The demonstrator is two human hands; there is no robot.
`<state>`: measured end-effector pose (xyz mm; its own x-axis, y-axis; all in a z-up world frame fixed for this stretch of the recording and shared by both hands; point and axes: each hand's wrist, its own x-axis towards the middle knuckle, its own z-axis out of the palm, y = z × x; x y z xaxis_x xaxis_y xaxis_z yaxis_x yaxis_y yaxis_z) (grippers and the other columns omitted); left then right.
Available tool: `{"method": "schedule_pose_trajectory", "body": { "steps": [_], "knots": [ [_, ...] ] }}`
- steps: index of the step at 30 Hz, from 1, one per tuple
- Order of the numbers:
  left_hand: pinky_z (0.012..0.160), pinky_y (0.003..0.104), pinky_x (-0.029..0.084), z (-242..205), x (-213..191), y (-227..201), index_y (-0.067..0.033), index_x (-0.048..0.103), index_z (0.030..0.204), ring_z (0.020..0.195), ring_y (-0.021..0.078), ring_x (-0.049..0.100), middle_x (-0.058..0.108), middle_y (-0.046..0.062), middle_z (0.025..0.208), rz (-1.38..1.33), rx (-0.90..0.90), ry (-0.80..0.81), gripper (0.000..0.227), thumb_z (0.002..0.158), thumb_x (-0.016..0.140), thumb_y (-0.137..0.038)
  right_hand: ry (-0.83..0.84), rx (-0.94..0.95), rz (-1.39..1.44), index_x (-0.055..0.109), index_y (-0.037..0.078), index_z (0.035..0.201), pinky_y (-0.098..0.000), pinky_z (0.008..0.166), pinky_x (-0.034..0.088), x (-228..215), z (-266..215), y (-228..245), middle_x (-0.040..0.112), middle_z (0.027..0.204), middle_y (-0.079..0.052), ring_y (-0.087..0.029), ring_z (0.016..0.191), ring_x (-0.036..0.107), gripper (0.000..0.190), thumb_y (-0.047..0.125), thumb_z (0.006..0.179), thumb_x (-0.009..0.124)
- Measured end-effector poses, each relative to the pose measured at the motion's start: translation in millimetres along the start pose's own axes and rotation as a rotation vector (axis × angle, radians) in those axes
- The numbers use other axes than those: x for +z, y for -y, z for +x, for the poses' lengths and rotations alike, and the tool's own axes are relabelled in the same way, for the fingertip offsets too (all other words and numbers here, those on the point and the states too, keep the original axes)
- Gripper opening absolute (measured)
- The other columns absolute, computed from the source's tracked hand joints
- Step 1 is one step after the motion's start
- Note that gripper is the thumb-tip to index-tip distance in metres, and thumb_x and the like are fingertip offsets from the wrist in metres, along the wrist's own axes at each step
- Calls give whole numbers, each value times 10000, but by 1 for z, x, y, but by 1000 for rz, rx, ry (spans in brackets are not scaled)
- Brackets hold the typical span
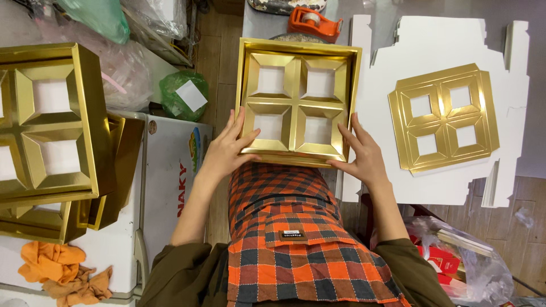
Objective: The person folds a white cardboard box, applies gold tape to its edges, and inserts a gold plastic divider into the box. The person then places the assembled box onto a stack of similar boxes.
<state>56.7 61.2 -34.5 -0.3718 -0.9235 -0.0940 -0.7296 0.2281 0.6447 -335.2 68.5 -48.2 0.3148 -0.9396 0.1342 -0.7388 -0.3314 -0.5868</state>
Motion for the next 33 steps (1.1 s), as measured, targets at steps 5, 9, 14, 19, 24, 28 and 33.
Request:
{"method": "schedule_pose_trajectory", "body": {
  "steps": [5, 9, 14, 19, 24, 28, 33],
  "knots": [
    [1230, 618, 157, -4, 21, -3, -136, 526, 1530, 1559, 439, 90, 186, 198, 1699, 339, 103, -74, 748, 928, 633, -567, 153, 40, 33, 419, 92, 1602, -591, 1223, 195, 4, 2, -3, 49, 1710, -272, -459, 1567, 125, 1014, 597, 781, 736],
    [1302, 609, 97, 9, 29, -19, -135, 478, 1520, 1608, 465, 46, 144, 205, 1702, 602, -8, 81, 667, 1031, 567, -580, 201, -20, -494, 435, 236, 1569, -623, 1248, 72, 1, 11, -2, 45, 1740, -224, -430, 1605, 11, 833, 709, 913, 631],
    [1171, 745, 29, 78, 25, -53, -179, 228, 1624, 1546, 460, -49, 24, 189, 1698, 467, 54, 168, 1167, 729, 676, -778, 234, -122, -222, 306, 218, 1640, -636, 1253, 34, 22, 70, 22, 115, 1732, -191, -393, 1595, 54, 1082, 862, 793, 503],
    [1132, 795, -21, 101, 43, -57, -182, 54, 1655, 1557, 424, -103, -54, 135, 1721, 615, -10, 440, 1453, 566, 682, -911, 376, -164, -473, 246, 192, 1595, -659, 1194, 1, 54, 91, 27, 187, 1672, -116, -351, 1542, 109, 1288, 965, 595, 495],
    [1087, 788, 71, 107, 48, -44, -142, 245, 1612, 1546, 419, 95, 126, 146, 1698, 514, 48, 388, 1318, 592, 753, -804, 338, -212, -476, 290, 160, 1603, -670, 1201, 22, 64, 87, 10, 233, 1670, -136, -326, 1545, 164, 1179, 930, 725, 459],
    [966, 488, 502, 158, 52, -24, 1, 626, 1224, 1270, 321, 565, 583, 167, 1336, 379, 103, -20, 397, 904, 670, -230, 143, -241, -325, 546, 98, 1411, -659, 1223, 115, 69, 91, 7, 460, 1579, -131, -303, 1486, 381, 727, 650, 938, 585],
    [906, 409, 501, 230, 63, 3, -38, 693, 1023, 1049, 293, 595, 656, 115, 1063, 578, 284, -493, 162, 866, 660, -54, 19, -147, -111, 685, 97, 1149, -589, 1261, 249, 62, 97, 11, 722, 1165, -14, -240, 1186, 640, 236, 247, 975, 736]
  ]
}}
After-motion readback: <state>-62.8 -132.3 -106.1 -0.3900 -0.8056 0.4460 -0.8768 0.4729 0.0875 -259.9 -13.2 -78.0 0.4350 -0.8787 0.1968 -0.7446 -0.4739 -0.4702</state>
